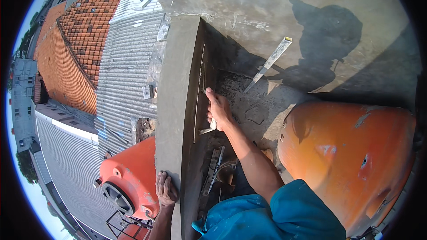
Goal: Applying and smoothing plaster or cement on the top edge of a concrete wall using a hand trowel.
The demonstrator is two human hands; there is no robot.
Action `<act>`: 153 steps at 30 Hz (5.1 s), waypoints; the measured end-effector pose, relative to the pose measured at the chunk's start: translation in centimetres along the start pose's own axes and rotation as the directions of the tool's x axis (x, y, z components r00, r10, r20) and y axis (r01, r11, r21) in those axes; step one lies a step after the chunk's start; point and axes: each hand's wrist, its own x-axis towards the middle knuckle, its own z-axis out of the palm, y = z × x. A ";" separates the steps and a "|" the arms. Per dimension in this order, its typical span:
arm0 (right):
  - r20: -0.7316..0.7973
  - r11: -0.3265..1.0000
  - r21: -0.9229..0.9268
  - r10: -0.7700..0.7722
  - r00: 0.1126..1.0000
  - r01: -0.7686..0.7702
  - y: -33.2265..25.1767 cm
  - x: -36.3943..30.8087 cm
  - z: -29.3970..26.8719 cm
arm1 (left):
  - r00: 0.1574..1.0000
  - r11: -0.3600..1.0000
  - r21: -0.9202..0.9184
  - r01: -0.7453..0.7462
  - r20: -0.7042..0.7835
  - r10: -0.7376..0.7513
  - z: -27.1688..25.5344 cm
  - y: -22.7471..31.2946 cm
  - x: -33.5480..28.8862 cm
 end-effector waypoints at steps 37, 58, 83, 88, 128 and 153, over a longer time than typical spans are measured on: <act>-0.117 0.967 -0.089 0.229 0.966 -0.240 9.9 -0.8 0.8 | 0.999 1.000 -0.008 0.025 -0.041 -0.026 0.3 -0.1 0.2; -0.173 0.998 -0.055 0.009 0.985 -0.019 7.1 -3.1 -6.3 | 0.997 0.995 -0.089 0.049 -0.063 -0.055 -0.3 0.1 0.2; 0.393 -0.414 -0.876 -0.317 0.863 0.247 -26.2 4.1 -2.5 | 0.994 0.993 -0.050 0.109 -0.021 -0.110 -0.7 0.4 0.4; 0.453 -0.395 -0.864 -0.337 0.825 0.313 -26.5 5.3 -2.2 | 0.994 0.993 -0.054 0.103 -0.018 -0.104 -0.1 0.3 0.5; 0.401 -0.497 -0.848 -0.376 0.835 0.183 -25.7 6.0 1.8 | 0.986 0.983 -0.076 0.166 0.002 -0.166 -1.4 0.7 0.7; 0.390 -0.486 -0.858 -0.408 0.825 0.165 -25.1 7.1 5.9 | 0.987 0.982 -0.101 0.159 -0.007 -0.161 -1.0 0.6 1.1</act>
